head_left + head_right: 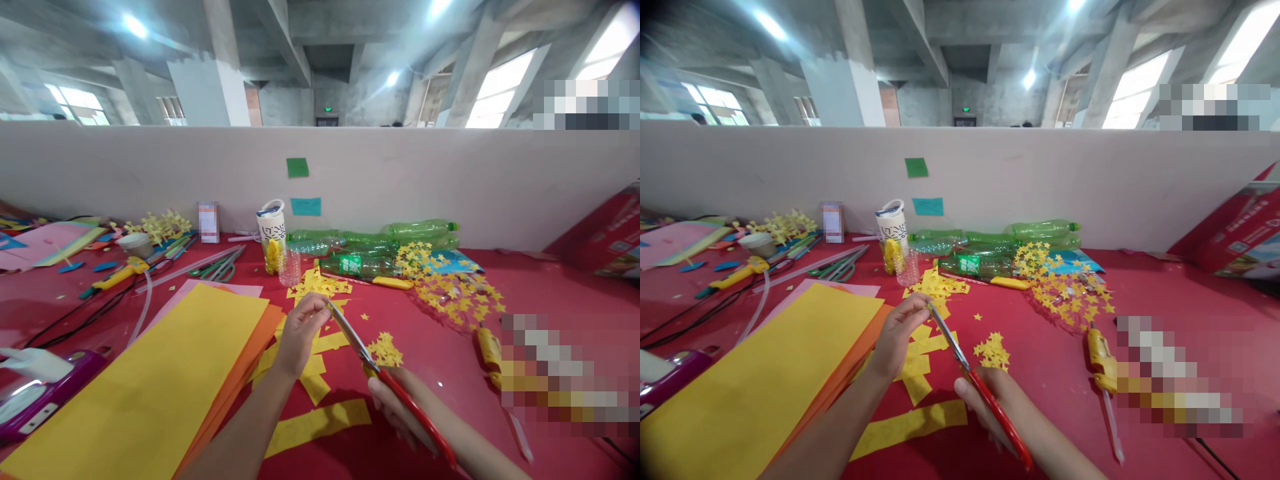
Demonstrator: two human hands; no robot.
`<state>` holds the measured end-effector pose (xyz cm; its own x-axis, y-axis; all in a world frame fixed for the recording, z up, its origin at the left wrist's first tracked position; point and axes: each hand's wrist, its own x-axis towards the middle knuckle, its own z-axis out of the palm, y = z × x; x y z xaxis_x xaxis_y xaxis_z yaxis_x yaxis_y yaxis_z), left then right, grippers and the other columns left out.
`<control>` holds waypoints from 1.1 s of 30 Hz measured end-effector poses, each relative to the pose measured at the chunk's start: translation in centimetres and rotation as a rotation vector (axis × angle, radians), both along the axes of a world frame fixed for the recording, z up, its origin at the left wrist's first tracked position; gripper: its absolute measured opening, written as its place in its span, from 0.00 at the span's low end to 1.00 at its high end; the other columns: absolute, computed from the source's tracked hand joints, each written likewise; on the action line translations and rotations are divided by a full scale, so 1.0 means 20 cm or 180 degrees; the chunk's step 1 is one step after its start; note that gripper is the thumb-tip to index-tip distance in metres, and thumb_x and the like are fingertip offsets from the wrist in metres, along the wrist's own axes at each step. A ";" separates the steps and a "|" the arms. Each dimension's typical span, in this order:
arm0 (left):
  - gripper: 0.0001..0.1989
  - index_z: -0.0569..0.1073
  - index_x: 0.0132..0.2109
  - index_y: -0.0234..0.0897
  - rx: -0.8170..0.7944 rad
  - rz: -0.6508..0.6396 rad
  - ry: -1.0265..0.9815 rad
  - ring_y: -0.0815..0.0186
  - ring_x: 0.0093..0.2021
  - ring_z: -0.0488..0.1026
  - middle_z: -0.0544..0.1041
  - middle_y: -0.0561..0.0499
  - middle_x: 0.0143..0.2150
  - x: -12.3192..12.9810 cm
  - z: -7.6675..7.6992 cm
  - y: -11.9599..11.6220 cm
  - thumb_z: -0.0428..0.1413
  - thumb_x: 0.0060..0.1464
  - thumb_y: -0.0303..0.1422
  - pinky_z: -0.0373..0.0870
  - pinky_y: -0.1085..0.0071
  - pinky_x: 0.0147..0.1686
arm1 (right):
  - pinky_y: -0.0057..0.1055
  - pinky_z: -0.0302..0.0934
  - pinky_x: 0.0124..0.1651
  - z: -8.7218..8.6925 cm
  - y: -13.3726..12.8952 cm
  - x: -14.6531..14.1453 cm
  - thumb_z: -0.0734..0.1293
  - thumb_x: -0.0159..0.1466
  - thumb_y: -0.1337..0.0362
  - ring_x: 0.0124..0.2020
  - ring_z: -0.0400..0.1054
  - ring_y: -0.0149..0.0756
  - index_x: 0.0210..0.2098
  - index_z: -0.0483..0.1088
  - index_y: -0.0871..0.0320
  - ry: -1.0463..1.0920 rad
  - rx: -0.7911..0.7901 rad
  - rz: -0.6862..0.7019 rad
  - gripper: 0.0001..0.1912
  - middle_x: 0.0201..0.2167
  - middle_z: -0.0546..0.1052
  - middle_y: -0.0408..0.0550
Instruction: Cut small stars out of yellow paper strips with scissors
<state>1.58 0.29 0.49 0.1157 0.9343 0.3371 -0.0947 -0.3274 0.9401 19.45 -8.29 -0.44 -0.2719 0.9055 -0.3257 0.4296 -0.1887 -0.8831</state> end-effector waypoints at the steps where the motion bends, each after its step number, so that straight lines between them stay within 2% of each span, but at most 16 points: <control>1: 0.07 0.66 0.25 0.36 0.0005 0.0008 0.0013 0.63 0.42 0.64 0.68 0.49 0.37 0.00 0.00 0.00 0.51 0.50 0.30 0.58 0.71 0.43 | 0.18 0.45 0.12 0.00 0.00 0.00 0.54 0.58 0.40 0.10 0.51 0.20 0.24 0.57 0.58 -0.0003 -0.0005 -0.0018 0.26 0.13 0.58 0.34; 10: 0.08 0.66 0.23 0.37 -0.0163 0.0157 -0.0224 0.65 0.39 0.64 0.68 0.51 0.34 0.04 0.01 -0.03 0.51 0.49 0.32 0.59 0.73 0.40 | 0.18 0.46 0.13 0.01 -0.01 -0.01 0.55 0.56 0.40 0.11 0.52 0.20 0.24 0.58 0.58 0.0086 -0.0130 -0.0138 0.26 0.14 0.59 0.35; 17: 0.07 0.67 0.25 0.37 -0.0268 0.0005 -0.0545 0.67 0.37 0.62 0.66 0.52 0.32 0.05 -0.01 -0.02 0.52 0.50 0.30 0.59 0.74 0.39 | 0.17 0.46 0.12 0.01 -0.01 0.00 0.56 0.56 0.40 0.10 0.52 0.20 0.23 0.58 0.59 0.0170 -0.0205 -0.0134 0.26 0.13 0.59 0.35; 23: 0.07 0.67 0.25 0.36 -0.0331 0.0005 -0.0549 0.67 0.37 0.64 0.67 0.51 0.33 0.05 -0.01 -0.02 0.52 0.50 0.31 0.59 0.73 0.40 | 0.16 0.45 0.09 -0.01 -0.01 -0.02 0.55 0.58 0.42 0.06 0.46 0.19 0.22 0.58 0.58 0.0278 -0.0340 -0.0324 0.25 0.07 0.54 0.32; 30: 0.07 0.68 0.27 0.36 -0.0432 -0.0095 -0.0521 0.68 0.33 0.64 0.68 0.52 0.29 0.06 -0.03 -0.02 0.51 0.51 0.33 0.60 0.72 0.39 | 0.15 0.44 0.07 -0.02 -0.01 -0.04 0.55 0.58 0.41 0.05 0.46 0.19 0.22 0.58 0.58 0.0322 -0.0378 -0.0371 0.25 0.06 0.54 0.31; 33: 0.08 0.67 0.27 0.37 -0.0387 0.0012 -0.0391 0.69 0.31 0.63 0.67 0.53 0.27 0.06 -0.04 -0.02 0.51 0.51 0.34 0.59 0.73 0.36 | 0.15 0.45 0.07 -0.02 0.00 -0.04 0.54 0.58 0.41 0.04 0.47 0.19 0.21 0.58 0.58 0.0272 -0.0381 -0.0405 0.26 0.06 0.55 0.31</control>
<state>2.77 -0.01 -0.35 0.0771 0.9694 0.2329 -0.2103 -0.2125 0.9542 18.57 -8.37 -0.92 -0.1888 0.8906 -0.4138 0.3201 -0.3425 -0.8833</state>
